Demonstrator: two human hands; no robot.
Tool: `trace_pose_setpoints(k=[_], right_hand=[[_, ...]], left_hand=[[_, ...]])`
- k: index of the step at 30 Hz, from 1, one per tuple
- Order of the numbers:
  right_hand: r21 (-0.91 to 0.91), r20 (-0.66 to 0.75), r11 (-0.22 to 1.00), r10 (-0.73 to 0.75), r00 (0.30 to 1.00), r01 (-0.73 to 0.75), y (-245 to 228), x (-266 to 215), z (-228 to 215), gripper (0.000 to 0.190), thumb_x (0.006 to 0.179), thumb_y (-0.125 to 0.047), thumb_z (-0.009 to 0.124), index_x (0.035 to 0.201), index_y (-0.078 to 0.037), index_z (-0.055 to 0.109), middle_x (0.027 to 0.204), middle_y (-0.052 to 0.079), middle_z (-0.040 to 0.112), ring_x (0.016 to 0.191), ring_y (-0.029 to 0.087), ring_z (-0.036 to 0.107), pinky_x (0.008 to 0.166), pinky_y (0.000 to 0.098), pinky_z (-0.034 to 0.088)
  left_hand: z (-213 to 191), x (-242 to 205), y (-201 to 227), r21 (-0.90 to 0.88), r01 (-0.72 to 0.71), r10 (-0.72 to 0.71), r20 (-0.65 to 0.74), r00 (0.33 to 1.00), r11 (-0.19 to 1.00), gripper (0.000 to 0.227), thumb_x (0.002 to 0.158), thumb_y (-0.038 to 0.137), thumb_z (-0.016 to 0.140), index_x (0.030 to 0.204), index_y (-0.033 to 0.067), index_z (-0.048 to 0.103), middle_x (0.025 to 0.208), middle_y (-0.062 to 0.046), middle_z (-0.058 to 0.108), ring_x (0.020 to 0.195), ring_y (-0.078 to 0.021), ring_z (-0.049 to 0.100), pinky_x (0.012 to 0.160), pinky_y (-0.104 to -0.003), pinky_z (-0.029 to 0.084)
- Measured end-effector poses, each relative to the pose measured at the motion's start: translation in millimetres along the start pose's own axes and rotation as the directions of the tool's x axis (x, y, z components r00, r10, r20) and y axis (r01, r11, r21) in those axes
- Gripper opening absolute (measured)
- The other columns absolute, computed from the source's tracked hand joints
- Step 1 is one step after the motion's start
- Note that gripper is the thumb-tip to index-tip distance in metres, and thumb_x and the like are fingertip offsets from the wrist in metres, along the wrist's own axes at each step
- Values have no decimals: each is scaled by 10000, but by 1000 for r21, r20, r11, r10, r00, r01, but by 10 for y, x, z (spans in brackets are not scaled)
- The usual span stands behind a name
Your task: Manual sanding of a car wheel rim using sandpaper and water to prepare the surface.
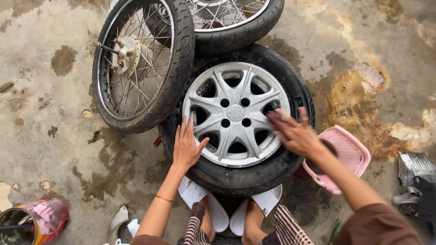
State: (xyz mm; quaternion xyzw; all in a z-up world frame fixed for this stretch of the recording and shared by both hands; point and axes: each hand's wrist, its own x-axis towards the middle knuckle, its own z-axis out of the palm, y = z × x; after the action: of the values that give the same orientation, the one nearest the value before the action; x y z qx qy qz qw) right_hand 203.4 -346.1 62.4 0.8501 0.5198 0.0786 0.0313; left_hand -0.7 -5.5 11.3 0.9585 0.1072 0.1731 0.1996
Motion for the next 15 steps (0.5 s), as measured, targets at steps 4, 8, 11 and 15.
trace_pose_setpoints(k=[4, 8, 11, 15], right_hand=[[44, 133, 996, 69, 989, -76, 448, -460, 73, 465, 1098, -426, 291, 1470, -281, 529, 1430, -181, 623, 1613, 21, 207, 1272, 605, -96], [293, 109, 947, 101, 989, -129, 391, -462, 461, 445, 1115, -401, 330, 1498, -282, 521, 1433, -154, 623, 1610, 52, 235, 1252, 648, -83], [436, 64, 887, 139, 988, -153, 237, -147, 697, 409, 1120, -430, 330, 1415, -313, 589, 1539, -137, 536, 1578, 72, 262, 1232, 645, -61], [407, 48, 911, 49, 998, -65, -53, 366, 433, 442, 1111, -447, 311, 1405, -314, 613, 1407, -107, 648, 1580, 74, 257, 1224, 646, -68]], left_hand=[[-23, -7, 47, -27, 11, -11, 5, 1000, 1000, 865, 995, 627, 496, 1555, -14, 342, 1559, -266, 410, 1510, -348, 296, 1190, -507, 299], [48, -39, 28, -14, 20, -20, -8, 1000, 1000, 879, 992, 649, 478, 1556, -10, 339, 1562, -268, 403, 1520, -340, 278, 1201, -504, 283], [31, -21, 20, -31, 29, -29, -7, 1000, 999, 873, 993, 640, 482, 1555, -13, 340, 1567, -270, 394, 1510, -350, 295, 1190, -507, 296], [52, -31, 10, -13, 35, -35, 1, 999, 999, 888, 981, 654, 490, 1552, -11, 344, 1572, -277, 380, 1512, -349, 291, 1196, -503, 292]])
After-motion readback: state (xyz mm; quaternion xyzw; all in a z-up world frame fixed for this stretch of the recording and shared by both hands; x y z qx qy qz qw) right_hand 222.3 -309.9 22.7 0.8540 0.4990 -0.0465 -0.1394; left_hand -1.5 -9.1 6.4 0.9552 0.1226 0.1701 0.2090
